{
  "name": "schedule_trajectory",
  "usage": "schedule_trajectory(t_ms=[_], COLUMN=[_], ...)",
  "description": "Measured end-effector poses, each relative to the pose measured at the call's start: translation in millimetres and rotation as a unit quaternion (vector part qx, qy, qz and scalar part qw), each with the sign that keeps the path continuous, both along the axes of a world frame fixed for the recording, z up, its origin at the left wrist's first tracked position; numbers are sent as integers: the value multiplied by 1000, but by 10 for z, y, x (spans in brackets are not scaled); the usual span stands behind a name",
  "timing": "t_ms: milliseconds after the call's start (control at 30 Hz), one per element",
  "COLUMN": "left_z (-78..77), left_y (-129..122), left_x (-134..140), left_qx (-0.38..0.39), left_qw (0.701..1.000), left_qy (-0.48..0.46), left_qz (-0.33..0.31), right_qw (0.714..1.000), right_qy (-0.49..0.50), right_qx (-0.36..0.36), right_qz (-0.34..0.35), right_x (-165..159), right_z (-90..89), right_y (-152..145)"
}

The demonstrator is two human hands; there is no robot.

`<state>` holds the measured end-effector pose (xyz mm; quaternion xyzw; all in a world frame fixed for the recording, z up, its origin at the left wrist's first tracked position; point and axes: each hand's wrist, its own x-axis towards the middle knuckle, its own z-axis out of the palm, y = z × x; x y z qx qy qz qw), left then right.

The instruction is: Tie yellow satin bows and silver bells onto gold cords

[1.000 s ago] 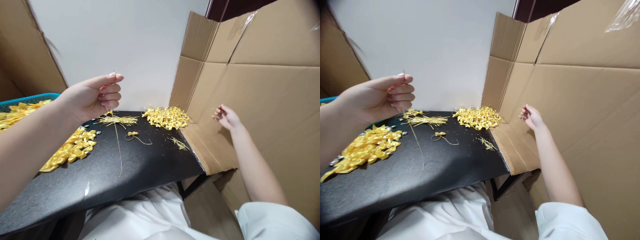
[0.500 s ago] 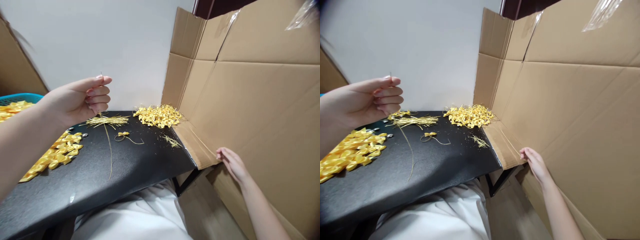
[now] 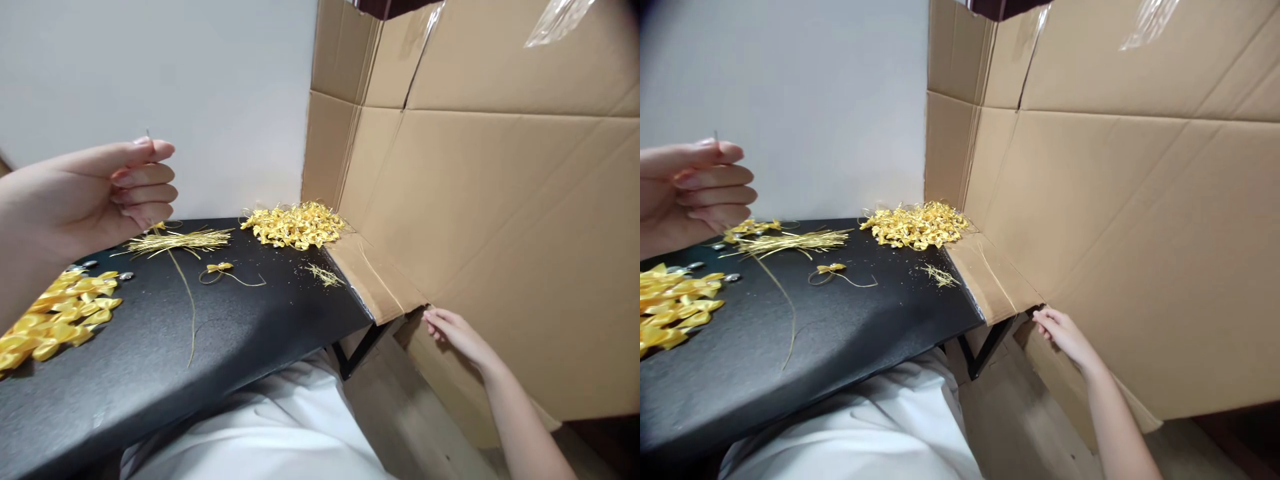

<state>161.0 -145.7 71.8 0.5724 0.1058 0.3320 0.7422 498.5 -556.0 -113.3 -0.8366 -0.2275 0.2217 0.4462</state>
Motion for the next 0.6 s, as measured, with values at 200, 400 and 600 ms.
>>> schedule_trajectory(t_ms=[200, 400, 600], left_z=[-30, 1, 16], left_y=[95, -4, -33], left_x=[-29, -24, -7], left_qx=[13, -8, -30], left_qw=[1000, 1000, 999], left_qy=[0, -2, 3], left_qz=[-22, 4, 25], right_qw=[997, 992, 990], right_qy=[8, -13, -7], right_qx=[-46, -52, -56], right_qz=[63, 113, 127], right_x=[-121, -118, -79], right_z=[-180, -177, -281], right_y=[184, 242, 208])
